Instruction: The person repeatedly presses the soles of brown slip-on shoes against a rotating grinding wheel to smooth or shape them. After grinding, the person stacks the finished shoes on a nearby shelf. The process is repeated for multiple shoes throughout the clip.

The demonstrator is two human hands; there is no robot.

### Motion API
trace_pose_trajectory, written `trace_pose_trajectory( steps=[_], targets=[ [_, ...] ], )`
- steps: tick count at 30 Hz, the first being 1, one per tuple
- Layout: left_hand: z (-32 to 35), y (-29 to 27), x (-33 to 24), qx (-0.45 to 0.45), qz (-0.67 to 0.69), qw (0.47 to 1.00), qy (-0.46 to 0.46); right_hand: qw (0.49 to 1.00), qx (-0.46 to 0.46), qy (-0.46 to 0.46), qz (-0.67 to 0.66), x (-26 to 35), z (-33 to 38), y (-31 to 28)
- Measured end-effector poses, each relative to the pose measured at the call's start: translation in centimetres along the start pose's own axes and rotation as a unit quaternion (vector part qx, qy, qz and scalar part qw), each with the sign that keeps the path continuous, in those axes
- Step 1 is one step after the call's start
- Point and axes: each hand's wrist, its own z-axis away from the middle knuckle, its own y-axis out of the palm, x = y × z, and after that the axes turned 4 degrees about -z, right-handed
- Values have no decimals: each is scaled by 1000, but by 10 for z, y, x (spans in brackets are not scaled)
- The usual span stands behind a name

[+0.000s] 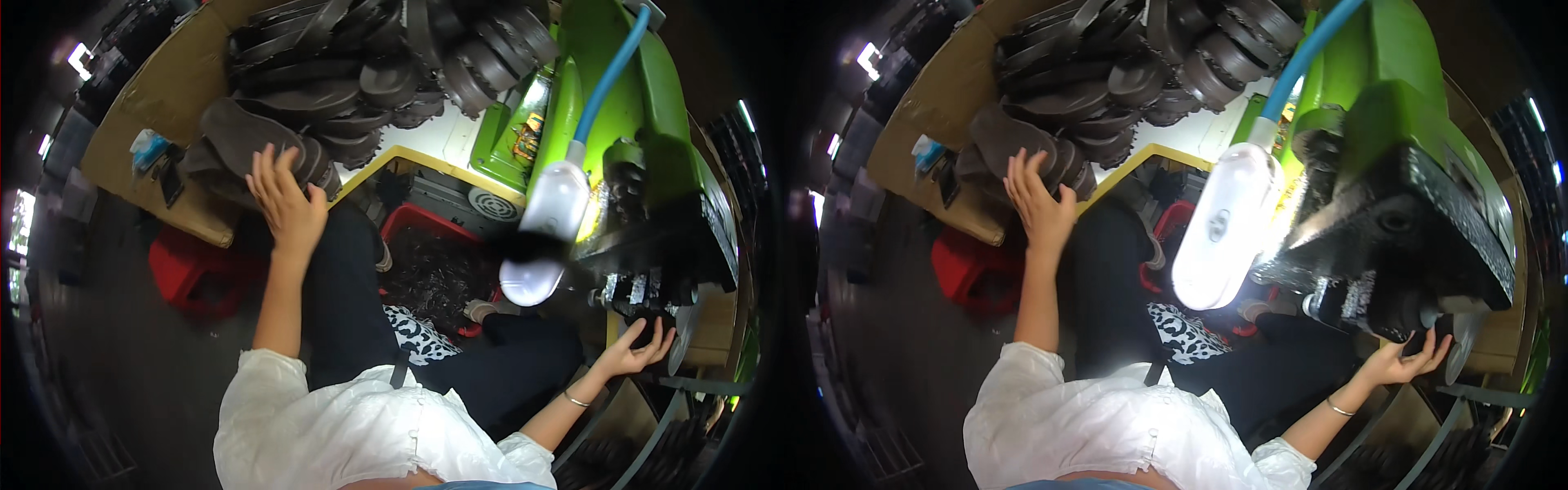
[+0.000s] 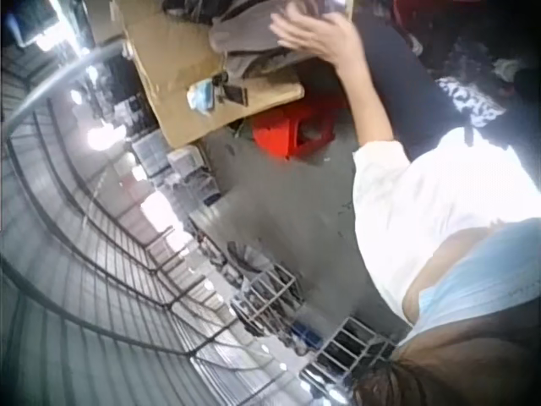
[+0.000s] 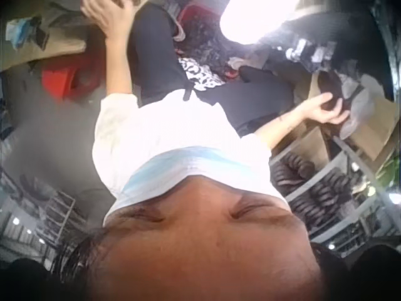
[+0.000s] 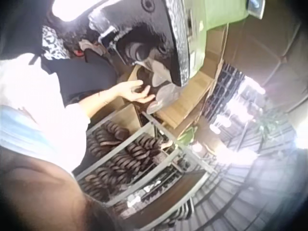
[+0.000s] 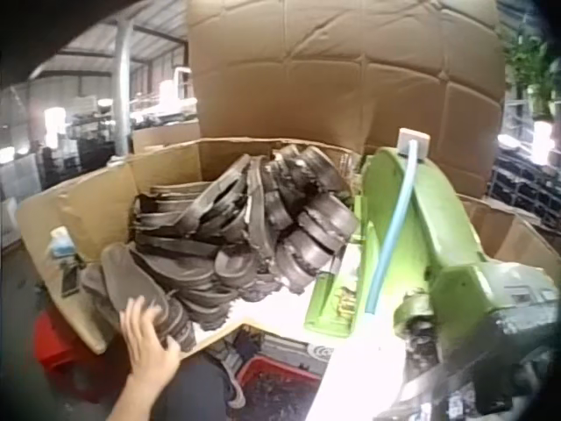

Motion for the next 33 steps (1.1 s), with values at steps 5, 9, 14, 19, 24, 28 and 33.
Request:
trace_pose_trajectory(
  steps=[5,9,14,19,24,28,33],
  targets=[
    [-12,-8,50,94,23,995,17,992,44,58,-99,22,24,18],
    [-2,-20,8,29,121,982,144,934,134,253,-213,31,63,24],
    [98,-57,-102,99,371,879,282,262,374,672,-583,114,100,54],
    [144,-62,-130,346,451,763,309,378,577,556,-465,106,117,49],
    [130,-17,-123,345,475,809,6,416,644,472,-435,83,144,5],
    [105,-36,-149,357,614,703,-47,388,701,452,-393,82,159,-11],
    [92,-56,-175,413,666,621,24,518,667,357,-399,99,184,-21]
  ],
)
